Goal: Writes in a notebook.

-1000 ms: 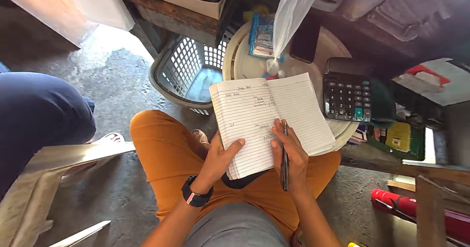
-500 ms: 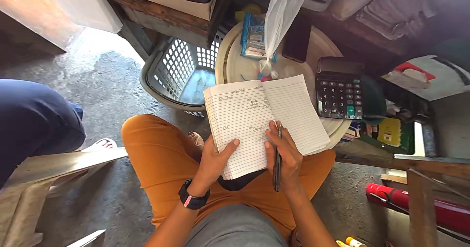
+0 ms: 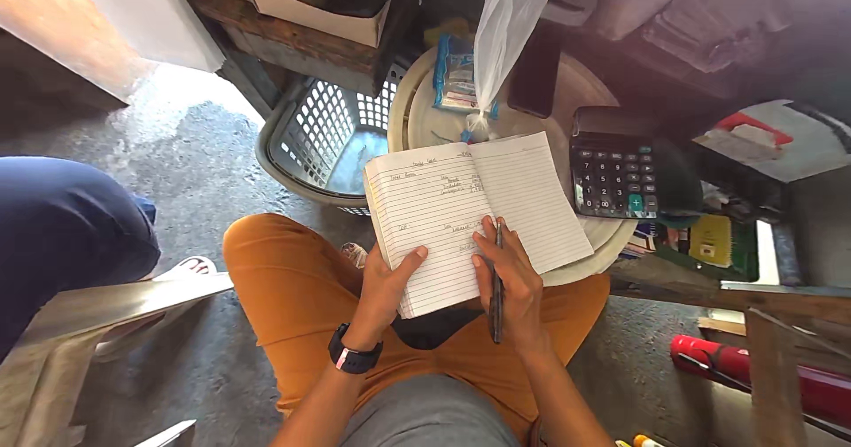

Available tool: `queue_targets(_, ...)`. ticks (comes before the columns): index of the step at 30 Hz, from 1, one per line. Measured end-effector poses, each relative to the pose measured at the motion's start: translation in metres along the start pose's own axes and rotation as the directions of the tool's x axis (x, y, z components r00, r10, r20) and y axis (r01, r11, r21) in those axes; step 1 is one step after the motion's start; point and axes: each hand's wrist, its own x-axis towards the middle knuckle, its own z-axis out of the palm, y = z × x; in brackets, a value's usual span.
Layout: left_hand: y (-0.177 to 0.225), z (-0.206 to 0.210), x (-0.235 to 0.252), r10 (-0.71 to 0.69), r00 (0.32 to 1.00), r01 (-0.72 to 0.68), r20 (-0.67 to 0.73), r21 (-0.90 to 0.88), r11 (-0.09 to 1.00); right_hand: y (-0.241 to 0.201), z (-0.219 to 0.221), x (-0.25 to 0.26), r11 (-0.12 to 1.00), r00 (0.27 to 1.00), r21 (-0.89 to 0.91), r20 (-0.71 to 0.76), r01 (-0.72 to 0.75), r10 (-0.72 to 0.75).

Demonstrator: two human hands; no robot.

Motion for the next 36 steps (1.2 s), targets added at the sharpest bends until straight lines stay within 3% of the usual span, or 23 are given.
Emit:
queue_targets(3, 0.000, -0.001, -0.001, -0.014, 1.000, 0.014, 0.012, 0.003, 1.000, -0.002, -0.005, -0.001, 0.999, 1.000, 0.034, -0.004, -0.009, 0.009)
queue_targets(9, 0.003, -0.001, 0.000, 0.017, 0.999, -0.018, 0.037, 0.021, 1.000, -0.005, -0.018, 0.000, 0.996, 0.988, 0.090, -0.154, 0.028, -0.014)
queue_targets(13, 0.000, -0.002, 0.000, 0.015, 1.000, -0.015, 0.027, 0.016, 1.000, -0.005, -0.020, -0.006, 0.990, 0.986, 0.142, -0.165, -0.008, 0.031)
queue_targets(17, -0.001, -0.003, 0.001, 0.026, 0.999, -0.026, 0.020, 0.026, 0.999, -0.019, -0.016, -0.005, 0.987, 0.992, 0.153, -0.122, 0.044, -0.026)
queue_targets(20, -0.003, -0.004, 0.002, 0.033, 0.999, -0.034, 0.015, 0.041, 0.999, -0.033, -0.006, -0.002, 0.993, 0.999, 0.119, -0.031, 0.025, -0.021)
queue_targets(25, 0.000, 0.000, 0.002, 0.034, 0.999, -0.033, -0.011, 0.068, 0.997, -0.032, 0.012, -0.004, 0.992, 0.998, -0.119, 0.049, 0.047, -0.042)
queue_targets(36, 0.000, -0.002, -0.005, 0.048, 0.998, -0.045, -0.029, 0.110, 0.993, -0.033, 0.015, -0.006, 0.994, 1.000, -0.104, -0.003, 0.023, -0.023)
